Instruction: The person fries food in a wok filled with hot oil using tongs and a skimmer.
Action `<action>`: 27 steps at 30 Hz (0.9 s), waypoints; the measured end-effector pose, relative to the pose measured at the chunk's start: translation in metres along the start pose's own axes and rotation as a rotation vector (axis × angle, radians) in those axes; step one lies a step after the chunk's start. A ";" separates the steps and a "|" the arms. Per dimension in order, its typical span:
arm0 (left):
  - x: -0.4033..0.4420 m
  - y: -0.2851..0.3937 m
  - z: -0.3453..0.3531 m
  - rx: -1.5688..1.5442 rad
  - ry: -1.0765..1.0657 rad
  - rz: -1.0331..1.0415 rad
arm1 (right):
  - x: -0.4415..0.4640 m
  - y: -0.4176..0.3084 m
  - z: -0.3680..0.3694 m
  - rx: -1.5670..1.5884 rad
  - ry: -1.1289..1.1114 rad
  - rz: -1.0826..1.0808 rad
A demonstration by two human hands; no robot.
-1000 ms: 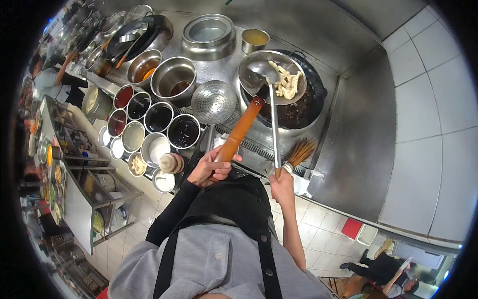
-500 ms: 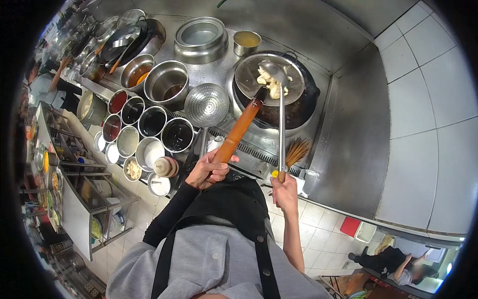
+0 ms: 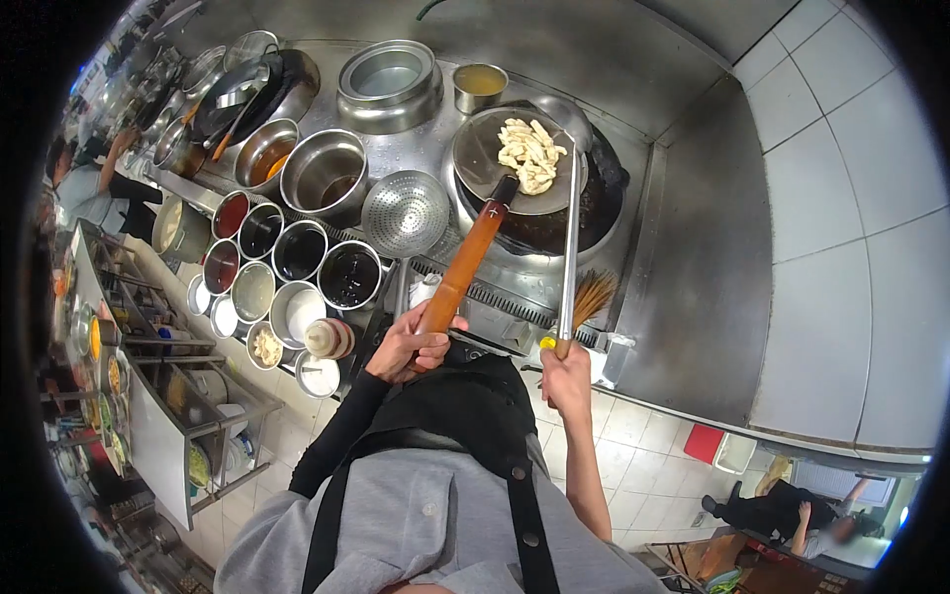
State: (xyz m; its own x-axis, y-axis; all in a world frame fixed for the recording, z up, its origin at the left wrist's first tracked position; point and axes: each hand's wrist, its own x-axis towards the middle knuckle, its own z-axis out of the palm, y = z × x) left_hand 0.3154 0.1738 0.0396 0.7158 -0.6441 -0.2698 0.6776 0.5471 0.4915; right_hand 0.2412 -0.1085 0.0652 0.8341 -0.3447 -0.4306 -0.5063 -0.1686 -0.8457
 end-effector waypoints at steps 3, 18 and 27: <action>-0.010 0.009 0.009 0.032 -0.028 -0.013 | 0.019 -0.005 -0.012 0.112 -0.106 0.088; -0.003 -0.004 0.005 0.061 0.030 -0.018 | 0.005 -0.003 0.020 0.100 -0.086 0.037; 0.061 0.000 -0.045 -0.005 -0.087 -0.105 | 0.012 0.019 0.022 0.172 -0.078 0.081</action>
State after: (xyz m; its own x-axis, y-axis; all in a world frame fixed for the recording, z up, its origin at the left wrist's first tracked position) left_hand 0.3667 0.1586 -0.0138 0.6233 -0.7421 -0.2464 0.7492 0.4766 0.4599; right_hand 0.2462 -0.0957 0.0368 0.8102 -0.2773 -0.5165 -0.5328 0.0190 -0.8460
